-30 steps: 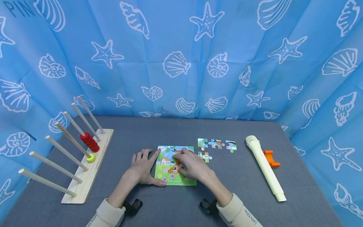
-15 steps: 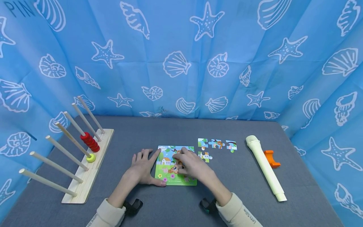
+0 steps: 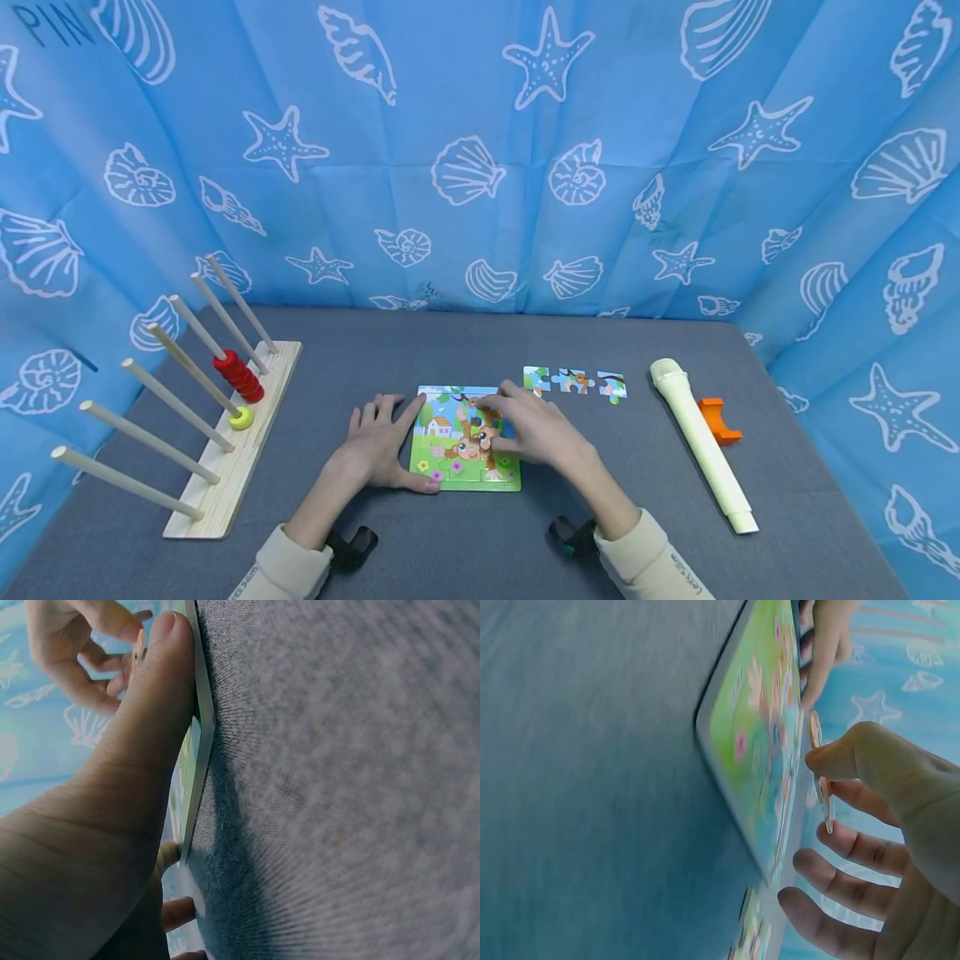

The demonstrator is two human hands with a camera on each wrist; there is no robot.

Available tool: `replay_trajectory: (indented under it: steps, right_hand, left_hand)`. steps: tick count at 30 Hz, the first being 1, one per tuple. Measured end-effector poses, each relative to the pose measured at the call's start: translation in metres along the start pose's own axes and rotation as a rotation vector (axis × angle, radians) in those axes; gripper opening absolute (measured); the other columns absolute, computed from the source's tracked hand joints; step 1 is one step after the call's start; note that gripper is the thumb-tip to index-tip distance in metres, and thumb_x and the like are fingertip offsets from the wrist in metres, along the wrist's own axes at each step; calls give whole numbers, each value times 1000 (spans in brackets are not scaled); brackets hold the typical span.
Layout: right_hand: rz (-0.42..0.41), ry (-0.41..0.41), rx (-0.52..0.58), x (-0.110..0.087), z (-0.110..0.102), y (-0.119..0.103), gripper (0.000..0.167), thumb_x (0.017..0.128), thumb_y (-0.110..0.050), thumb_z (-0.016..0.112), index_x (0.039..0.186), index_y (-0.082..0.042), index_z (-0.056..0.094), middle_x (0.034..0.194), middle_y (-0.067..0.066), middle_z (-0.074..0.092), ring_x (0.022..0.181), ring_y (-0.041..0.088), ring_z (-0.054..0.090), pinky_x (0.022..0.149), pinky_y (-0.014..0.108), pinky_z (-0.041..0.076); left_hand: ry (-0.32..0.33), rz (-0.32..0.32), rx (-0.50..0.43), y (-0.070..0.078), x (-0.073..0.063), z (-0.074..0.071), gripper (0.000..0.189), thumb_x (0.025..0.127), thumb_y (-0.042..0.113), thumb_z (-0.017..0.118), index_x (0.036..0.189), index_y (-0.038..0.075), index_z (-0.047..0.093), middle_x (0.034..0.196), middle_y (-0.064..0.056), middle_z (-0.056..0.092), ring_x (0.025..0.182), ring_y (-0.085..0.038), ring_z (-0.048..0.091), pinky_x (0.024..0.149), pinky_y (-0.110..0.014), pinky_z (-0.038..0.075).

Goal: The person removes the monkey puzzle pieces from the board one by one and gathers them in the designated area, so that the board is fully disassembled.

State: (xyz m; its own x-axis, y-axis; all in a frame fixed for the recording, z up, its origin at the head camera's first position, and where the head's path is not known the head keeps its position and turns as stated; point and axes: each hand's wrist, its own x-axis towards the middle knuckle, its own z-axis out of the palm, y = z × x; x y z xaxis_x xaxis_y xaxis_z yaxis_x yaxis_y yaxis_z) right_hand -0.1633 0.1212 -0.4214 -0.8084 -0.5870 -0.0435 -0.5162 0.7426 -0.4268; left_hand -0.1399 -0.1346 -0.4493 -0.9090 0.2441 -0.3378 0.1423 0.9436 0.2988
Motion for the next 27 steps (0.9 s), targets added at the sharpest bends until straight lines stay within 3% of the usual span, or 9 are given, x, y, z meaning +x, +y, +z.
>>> replay_trajectory:
  steps: [4, 16, 20, 24, 27]
  right_hand:
    - [39, 4, -10, -7, -7, 13, 46, 88, -18, 79, 132, -12, 68, 101, 4, 57, 76, 11, 44, 57, 21, 32]
    - [93, -2, -35, -36, -28, 55, 46, 85, -12, 76, 130, -9, 68, 104, 7, 61, 81, 15, 50, 64, 28, 40]
    - [106, -9, -44, -45, -32, 67, 46, 85, -12, 74, 131, -9, 67, 116, 15, 64, 96, 27, 61, 74, 40, 52]
    - [152, -29, -58, -54, -36, 77, 47, 86, -13, 73, 132, -11, 66, 129, 19, 62, 109, 34, 62, 84, 55, 55]
    - [173, -42, -55, -59, -38, 83, 47, 86, -13, 73, 132, -11, 67, 124, 16, 62, 102, 27, 60, 82, 51, 55]
  left_hand:
    - [4, -1, 0, 1, 0, 0, 129, 63, 73, 85, 164, 20, 24, 161, -22, 28, 148, -51, 27, 120, -72, 20]
    - [13, 8, -4, 1, -2, 0, 129, 64, 72, 86, 164, 18, 24, 160, -23, 29, 145, -50, 29, 119, -73, 21]
    - [16, 9, -7, 1, -2, 1, 128, 64, 71, 86, 164, 18, 25, 160, -23, 29, 146, -51, 29, 120, -72, 21]
    - [23, 9, -5, 0, -2, 1, 128, 64, 71, 86, 163, 18, 25, 160, -23, 29, 146, -51, 29, 120, -72, 21]
    - [26, 11, -6, 0, -2, 2, 128, 64, 71, 86, 163, 18, 26, 160, -23, 30, 146, -51, 29, 120, -72, 21]
